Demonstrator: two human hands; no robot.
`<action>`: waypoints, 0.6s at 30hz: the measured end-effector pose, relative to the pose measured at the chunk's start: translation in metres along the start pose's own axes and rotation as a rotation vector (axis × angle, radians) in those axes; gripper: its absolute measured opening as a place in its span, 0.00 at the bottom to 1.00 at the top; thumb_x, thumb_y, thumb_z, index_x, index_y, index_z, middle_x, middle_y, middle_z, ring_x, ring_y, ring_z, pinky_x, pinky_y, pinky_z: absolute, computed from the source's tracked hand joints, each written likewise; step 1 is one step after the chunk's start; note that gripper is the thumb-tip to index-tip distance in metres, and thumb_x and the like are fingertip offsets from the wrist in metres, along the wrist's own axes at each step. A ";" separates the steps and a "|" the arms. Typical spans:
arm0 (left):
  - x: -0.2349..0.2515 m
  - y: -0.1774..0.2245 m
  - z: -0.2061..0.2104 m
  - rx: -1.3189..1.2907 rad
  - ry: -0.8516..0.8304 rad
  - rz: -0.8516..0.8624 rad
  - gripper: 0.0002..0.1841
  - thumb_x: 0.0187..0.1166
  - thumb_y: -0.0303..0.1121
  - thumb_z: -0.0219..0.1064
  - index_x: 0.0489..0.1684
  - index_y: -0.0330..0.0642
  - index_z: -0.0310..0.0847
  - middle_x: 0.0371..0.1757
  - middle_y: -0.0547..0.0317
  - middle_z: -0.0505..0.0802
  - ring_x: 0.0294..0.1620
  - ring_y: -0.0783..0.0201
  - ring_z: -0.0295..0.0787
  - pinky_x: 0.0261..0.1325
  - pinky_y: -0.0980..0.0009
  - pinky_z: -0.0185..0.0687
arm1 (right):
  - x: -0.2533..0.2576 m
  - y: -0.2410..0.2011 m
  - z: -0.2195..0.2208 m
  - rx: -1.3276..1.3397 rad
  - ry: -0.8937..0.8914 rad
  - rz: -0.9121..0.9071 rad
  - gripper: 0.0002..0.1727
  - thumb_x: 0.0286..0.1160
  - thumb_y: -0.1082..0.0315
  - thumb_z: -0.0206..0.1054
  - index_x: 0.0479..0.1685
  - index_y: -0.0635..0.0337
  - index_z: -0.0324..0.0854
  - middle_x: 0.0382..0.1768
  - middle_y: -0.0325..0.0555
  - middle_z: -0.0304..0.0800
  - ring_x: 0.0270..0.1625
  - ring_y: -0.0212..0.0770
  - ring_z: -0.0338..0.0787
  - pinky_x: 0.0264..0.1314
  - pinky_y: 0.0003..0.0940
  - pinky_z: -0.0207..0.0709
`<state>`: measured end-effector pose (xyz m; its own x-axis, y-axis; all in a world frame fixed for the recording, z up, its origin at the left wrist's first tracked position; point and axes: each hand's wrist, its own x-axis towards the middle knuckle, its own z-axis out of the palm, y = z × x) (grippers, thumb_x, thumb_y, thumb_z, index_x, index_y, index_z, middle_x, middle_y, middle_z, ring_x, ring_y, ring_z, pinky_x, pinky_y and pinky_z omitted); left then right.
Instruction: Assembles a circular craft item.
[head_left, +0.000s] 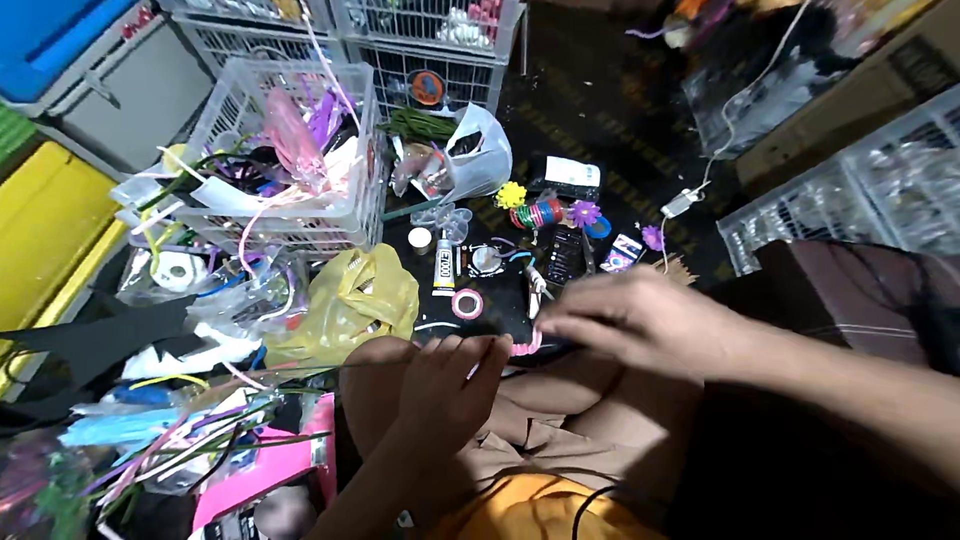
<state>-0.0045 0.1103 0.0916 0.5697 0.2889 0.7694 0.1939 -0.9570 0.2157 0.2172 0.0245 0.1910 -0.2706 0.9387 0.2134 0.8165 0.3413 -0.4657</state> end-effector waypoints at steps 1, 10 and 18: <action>0.001 0.000 -0.001 -0.018 0.025 0.001 0.09 0.83 0.30 0.64 0.49 0.44 0.92 0.39 0.53 0.93 0.38 0.57 0.87 0.43 0.66 0.80 | 0.002 0.011 -0.001 0.030 0.002 0.036 0.15 0.84 0.59 0.61 0.39 0.53 0.93 0.33 0.31 0.91 0.35 0.20 0.86 0.39 0.17 0.80; 0.000 -0.007 0.003 0.000 0.025 -0.058 0.10 0.82 0.31 0.64 0.50 0.44 0.93 0.38 0.53 0.94 0.37 0.56 0.89 0.42 0.64 0.81 | -0.005 -0.013 0.001 -0.010 -0.032 0.012 0.19 0.89 0.59 0.56 0.39 0.56 0.91 0.29 0.37 0.89 0.31 0.28 0.86 0.34 0.24 0.80; 0.004 -0.011 0.001 0.009 0.044 -0.068 0.11 0.84 0.32 0.63 0.50 0.44 0.92 0.38 0.52 0.94 0.36 0.56 0.88 0.40 0.64 0.81 | -0.012 0.001 0.028 0.085 -0.151 0.042 0.21 0.89 0.58 0.54 0.29 0.58 0.82 0.22 0.42 0.81 0.26 0.35 0.81 0.30 0.32 0.76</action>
<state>-0.0035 0.1217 0.0924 0.5191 0.3511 0.7793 0.2378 -0.9351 0.2629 0.2069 0.0145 0.1639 -0.3162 0.9466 0.0636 0.7843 0.2985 -0.5438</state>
